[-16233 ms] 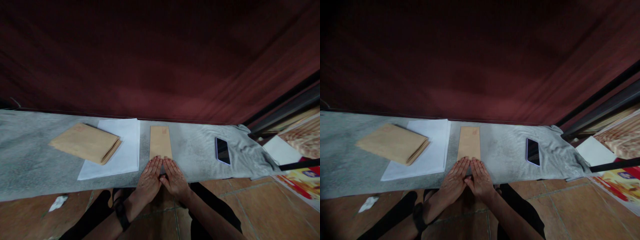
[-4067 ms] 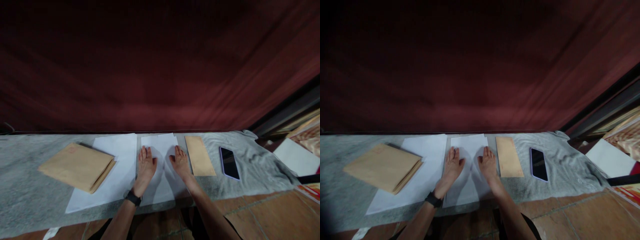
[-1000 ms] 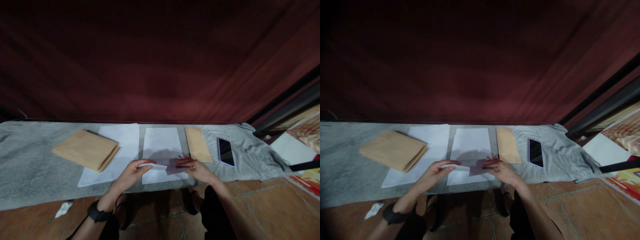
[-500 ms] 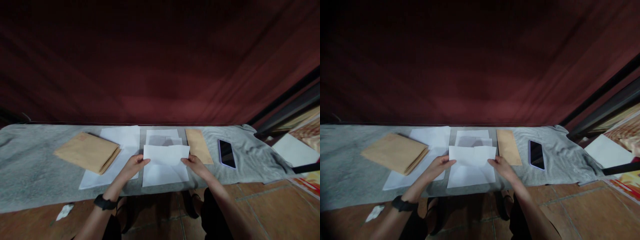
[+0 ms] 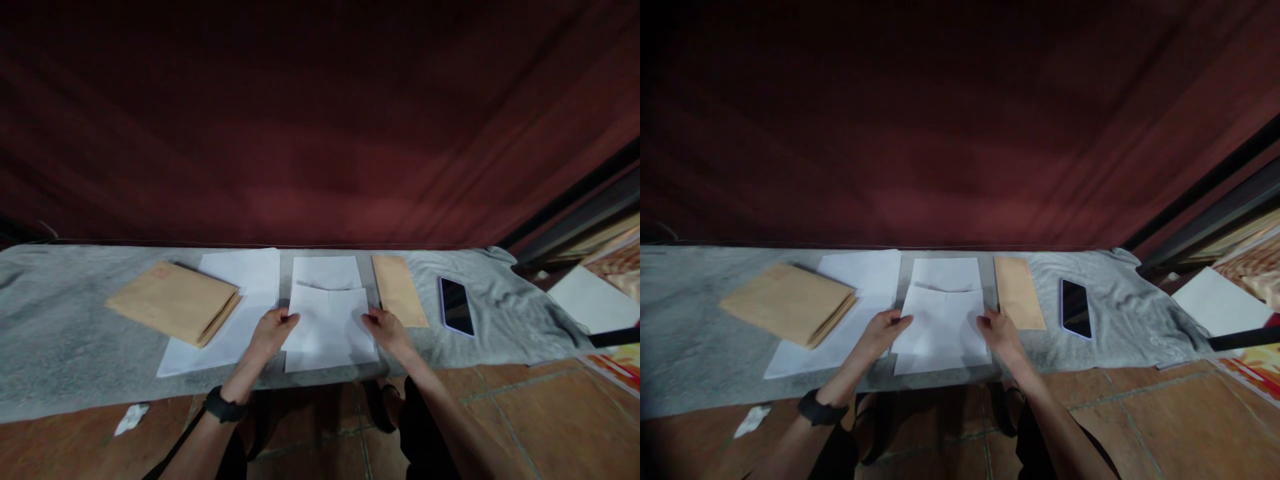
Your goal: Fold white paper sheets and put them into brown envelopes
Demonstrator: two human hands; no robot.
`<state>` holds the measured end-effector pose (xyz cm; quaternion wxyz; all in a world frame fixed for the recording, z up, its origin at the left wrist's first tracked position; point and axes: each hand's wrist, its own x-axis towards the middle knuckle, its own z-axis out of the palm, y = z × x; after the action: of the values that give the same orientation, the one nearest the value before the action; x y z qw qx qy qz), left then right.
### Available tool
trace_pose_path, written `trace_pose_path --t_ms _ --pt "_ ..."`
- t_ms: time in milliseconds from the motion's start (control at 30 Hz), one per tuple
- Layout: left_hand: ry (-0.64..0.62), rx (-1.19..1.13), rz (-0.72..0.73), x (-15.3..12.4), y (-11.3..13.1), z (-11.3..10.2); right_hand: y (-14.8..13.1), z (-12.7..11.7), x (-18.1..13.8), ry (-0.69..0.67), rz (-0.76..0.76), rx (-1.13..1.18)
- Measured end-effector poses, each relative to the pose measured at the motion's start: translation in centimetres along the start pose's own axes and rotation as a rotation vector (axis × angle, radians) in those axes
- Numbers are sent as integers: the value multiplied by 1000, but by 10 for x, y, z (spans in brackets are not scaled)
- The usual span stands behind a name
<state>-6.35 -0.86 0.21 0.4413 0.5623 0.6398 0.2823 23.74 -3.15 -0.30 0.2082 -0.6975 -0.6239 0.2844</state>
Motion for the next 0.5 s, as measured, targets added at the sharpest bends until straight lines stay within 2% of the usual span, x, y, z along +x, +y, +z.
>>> trace_pose_path --t_ms 133,267,333,400,500 --pt "-44 -50 9 -9 4 -3 -1 1 -5 -14 -33 -24" --pt "-196 -213 21 -21 8 -12 4 -1 -10 -20 -91 68" --pt "-230 -279 39 -23 12 -15 4 -3 -10 7 -118 140" --pt "-137 -264 102 -21 20 -16 0 -8 -6 63 -141 231" --pt "186 -100 242 -22 37 -16 -12 -18 2 187 -167 406"
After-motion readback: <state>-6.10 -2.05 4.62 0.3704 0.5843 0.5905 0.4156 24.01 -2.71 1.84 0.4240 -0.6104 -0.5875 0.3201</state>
